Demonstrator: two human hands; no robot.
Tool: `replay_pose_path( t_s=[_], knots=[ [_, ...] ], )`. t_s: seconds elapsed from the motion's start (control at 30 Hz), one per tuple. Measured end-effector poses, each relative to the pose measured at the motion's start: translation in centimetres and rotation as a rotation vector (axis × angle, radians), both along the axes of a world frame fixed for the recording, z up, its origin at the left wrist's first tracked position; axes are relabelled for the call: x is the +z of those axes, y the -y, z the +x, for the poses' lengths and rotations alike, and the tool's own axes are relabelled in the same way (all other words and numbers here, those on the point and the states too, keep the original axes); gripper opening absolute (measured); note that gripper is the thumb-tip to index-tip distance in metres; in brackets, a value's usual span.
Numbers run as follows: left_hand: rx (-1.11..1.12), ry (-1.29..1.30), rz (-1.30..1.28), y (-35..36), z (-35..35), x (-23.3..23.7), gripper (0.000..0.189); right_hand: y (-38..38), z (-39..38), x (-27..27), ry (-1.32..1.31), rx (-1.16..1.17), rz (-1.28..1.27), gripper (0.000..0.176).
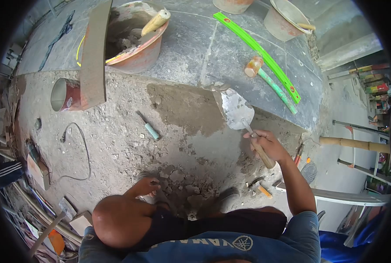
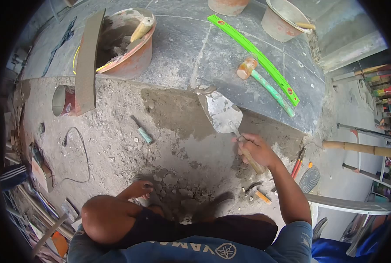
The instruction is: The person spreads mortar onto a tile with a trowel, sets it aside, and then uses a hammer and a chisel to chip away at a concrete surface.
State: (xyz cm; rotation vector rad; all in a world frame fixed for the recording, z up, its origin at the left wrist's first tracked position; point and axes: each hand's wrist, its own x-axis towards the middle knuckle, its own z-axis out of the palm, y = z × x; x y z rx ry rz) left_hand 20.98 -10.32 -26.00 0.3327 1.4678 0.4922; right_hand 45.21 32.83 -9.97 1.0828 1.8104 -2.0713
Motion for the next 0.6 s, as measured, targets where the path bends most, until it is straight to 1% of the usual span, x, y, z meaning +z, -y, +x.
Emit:
replay_pose_path(
  t_s=[0.03, 0.07, 0.13, 0.17, 0.23, 0.27, 0.33, 0.37, 0.43, 0.5, 0.57, 0.6],
  knots=[
    [-0.036, -0.015, -0.022, -0.3, -0.1, 0.2, 0.043, 0.2, -2.4, 2.6, -0.073, 0.033, 0.084, 0.036],
    [0.015, -0.026, -0.022, -0.4, -0.1, 0.3, 0.043, 0.6, -4.6, 5.3, -0.142, 0.058, 0.165, 0.04],
    [-0.033, -0.032, -0.045, -0.9, -0.3, 0.1, 0.042, 1.6, -9.5, 8.9, -0.268, 0.195, 0.573, 0.049],
    [-0.012, -0.038, -0.037, -0.8, -0.3, 0.0, 0.042, 2.2, -12.0, 10.2, -0.28, 0.215, 0.579, 0.049],
    [-0.03, -0.01, -0.016, -0.5, -0.3, -0.3, 0.041, 3.5, -17.3, 12.4, -0.28, 0.357, 1.417, 0.051],
    [-0.022, -0.014, -0.01, -0.7, -0.6, 0.0, 0.041, 4.4, -19.9, 13.0, -0.288, 0.361, 1.423, 0.051],
    [-0.013, -0.021, -0.018, -0.7, -0.5, 0.7, 0.039, 5.9, -24.8, 13.6, -0.105, 0.416, 1.568, 0.048],
    [-0.01, -0.022, -0.018, -0.7, -0.7, 0.5, 0.039, 6.1, -26.9, 14.1, -0.109, 0.417, 1.568, 0.048],
    [0.037, 0.01, -0.015, -0.3, -0.4, 0.0, 0.04, 6.3, -30.6, 14.5, 0.082, 0.588, 1.662, 0.033],
    [0.033, 0.001, -0.012, -0.3, -0.7, -0.1, 0.04, 5.7, -33.2, 13.8, 0.05, 0.663, 1.696, 0.022],
    [-0.031, 0.032, -0.019, -0.6, -0.6, 0.3, 0.041, 5.4, -35.1, 13.9, 0.067, 0.776, 1.586, 0.018],
    [0.0, 0.017, -0.023, -0.8, -0.7, 0.4, 0.041, 6.1, -35.3, 14.6, 0.098, 0.793, 1.537, 0.019]
  ],
)
